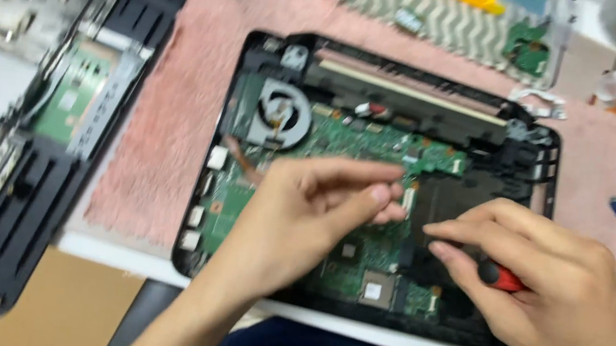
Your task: The person assembles a laptop by first securing a component on the motherboard with a screwdriver. They then pick up the motherboard, place it into the laptop chassis, and secure it with screws using the screwdriver.
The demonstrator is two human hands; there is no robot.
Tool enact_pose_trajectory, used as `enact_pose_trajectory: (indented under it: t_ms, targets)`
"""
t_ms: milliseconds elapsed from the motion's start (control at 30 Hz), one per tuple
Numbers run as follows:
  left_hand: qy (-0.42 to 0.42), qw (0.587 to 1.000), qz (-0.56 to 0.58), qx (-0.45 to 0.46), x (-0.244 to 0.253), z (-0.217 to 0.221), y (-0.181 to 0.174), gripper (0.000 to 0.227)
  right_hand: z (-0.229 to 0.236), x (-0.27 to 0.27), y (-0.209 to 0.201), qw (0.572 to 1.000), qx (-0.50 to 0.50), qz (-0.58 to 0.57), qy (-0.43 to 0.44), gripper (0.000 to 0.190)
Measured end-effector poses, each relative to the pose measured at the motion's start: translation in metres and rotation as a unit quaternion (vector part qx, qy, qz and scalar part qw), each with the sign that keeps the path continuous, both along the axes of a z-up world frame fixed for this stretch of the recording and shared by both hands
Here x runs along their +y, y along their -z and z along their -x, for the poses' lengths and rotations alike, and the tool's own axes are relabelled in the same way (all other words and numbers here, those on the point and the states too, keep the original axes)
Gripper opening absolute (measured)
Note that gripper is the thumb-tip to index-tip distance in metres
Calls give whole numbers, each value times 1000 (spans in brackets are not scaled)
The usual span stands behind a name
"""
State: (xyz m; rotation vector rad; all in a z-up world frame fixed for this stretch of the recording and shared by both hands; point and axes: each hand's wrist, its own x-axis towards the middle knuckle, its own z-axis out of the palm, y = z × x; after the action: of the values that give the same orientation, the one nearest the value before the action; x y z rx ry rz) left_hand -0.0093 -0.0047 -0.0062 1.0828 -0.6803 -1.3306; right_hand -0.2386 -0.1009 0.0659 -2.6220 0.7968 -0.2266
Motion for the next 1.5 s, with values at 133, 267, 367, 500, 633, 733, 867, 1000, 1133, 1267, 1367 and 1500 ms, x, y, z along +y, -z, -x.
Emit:
enact_pose_trajectory:
  t_ms: [133,267,367,500,633,733,867,1000,1133,1267,1367,1500]
  targets:
    - [17,999,-15,47,-3,19,2,34,-4,-3,3,994,-109,22,21,23]
    - [60,997,-27,34,-9,30,-6,55,10,-13,19,992,-118,-54,-2,30]
    - [96,993,-59,30,-13,31,-5,66,19,-20,29,989,-120,-84,4,24]
    - [102,987,-120,15,-19,27,-9,62,28,-34,34,987,-152,-59,5,17]
    - [77,982,-171,-29,-26,9,-18,23,22,-57,50,989,-133,-17,69,17]
    - [14,987,-138,-76,-30,-1,-14,14,10,-68,63,991,-114,51,50,19]
    - [-21,989,-142,-20,-31,-8,-13,18,-3,-74,68,994,-90,56,30,18]
    - [-34,988,-154,-8,-31,-13,-12,17,-6,-73,71,994,-76,57,58,14]
    - [-41,991,-126,6,-29,-15,-6,15,-7,-72,73,994,-60,64,57,13]
    - [-16,991,-135,-16,-29,-28,-9,24,-9,-67,70,992,-85,80,51,17]
    - [2,989,-132,-69,-33,-37,-17,27,-7,-65,70,990,-93,88,53,20]
    - [-3,977,-169,-132,-36,-42,-18,40,9,-66,62,992,-85,15,88,40]
